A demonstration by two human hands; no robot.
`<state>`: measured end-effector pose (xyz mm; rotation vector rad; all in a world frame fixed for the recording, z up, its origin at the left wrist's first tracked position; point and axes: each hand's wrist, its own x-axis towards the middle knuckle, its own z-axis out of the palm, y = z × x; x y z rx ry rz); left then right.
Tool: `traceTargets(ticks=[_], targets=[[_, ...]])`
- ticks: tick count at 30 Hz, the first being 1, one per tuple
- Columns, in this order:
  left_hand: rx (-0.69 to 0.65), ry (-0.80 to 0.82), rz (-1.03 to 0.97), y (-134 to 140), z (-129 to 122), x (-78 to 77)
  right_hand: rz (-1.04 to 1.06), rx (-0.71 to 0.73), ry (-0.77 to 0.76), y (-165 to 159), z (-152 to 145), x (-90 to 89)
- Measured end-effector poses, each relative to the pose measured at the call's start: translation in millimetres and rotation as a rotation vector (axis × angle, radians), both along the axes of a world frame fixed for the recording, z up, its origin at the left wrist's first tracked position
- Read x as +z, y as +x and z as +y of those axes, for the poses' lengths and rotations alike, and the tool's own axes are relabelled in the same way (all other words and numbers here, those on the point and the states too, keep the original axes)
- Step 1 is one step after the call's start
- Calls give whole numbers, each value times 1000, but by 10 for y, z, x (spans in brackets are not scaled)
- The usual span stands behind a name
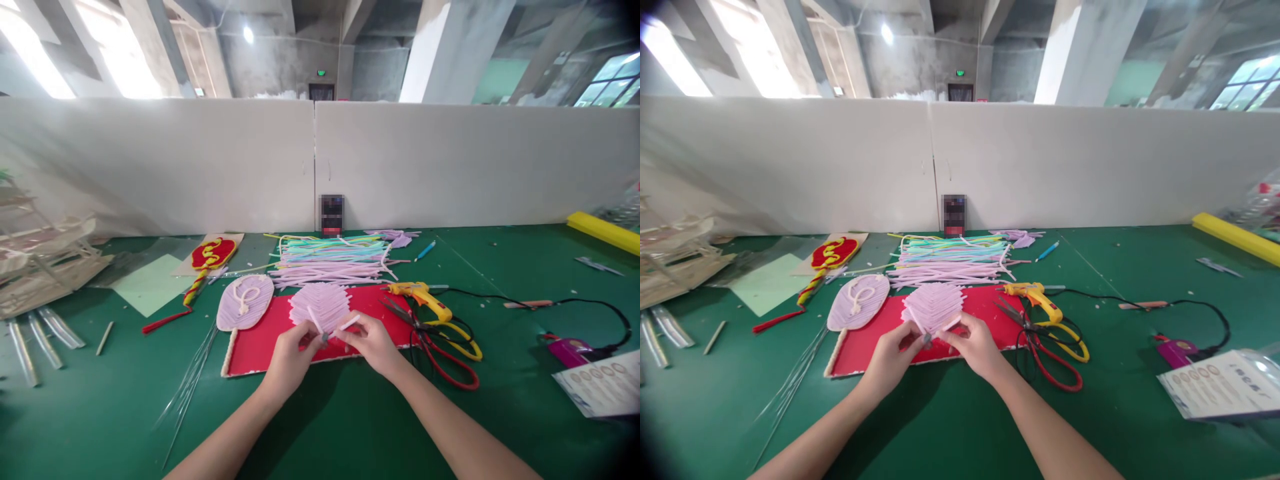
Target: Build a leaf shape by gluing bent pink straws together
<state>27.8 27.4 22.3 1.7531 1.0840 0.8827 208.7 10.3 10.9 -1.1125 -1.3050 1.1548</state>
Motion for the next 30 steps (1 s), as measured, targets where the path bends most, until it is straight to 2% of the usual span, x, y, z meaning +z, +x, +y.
traceTargets(ticks=[6,9,19,27,30], targets=[[61,-141,-261,55,-28,-41,63,-27,9,-2,9,-7],[58,-169,-311,78,-35,-66,62,-30,4,-1,17,1],[-39,-174,-164,66,-4,-112,110,25,-106,-4,5,42],[-106,-249,-193,70,-36,-28,216,91,-171,0,1,29],[-119,-229,-176,65,-40,-9,263,68,-195,-14,-11,28]])
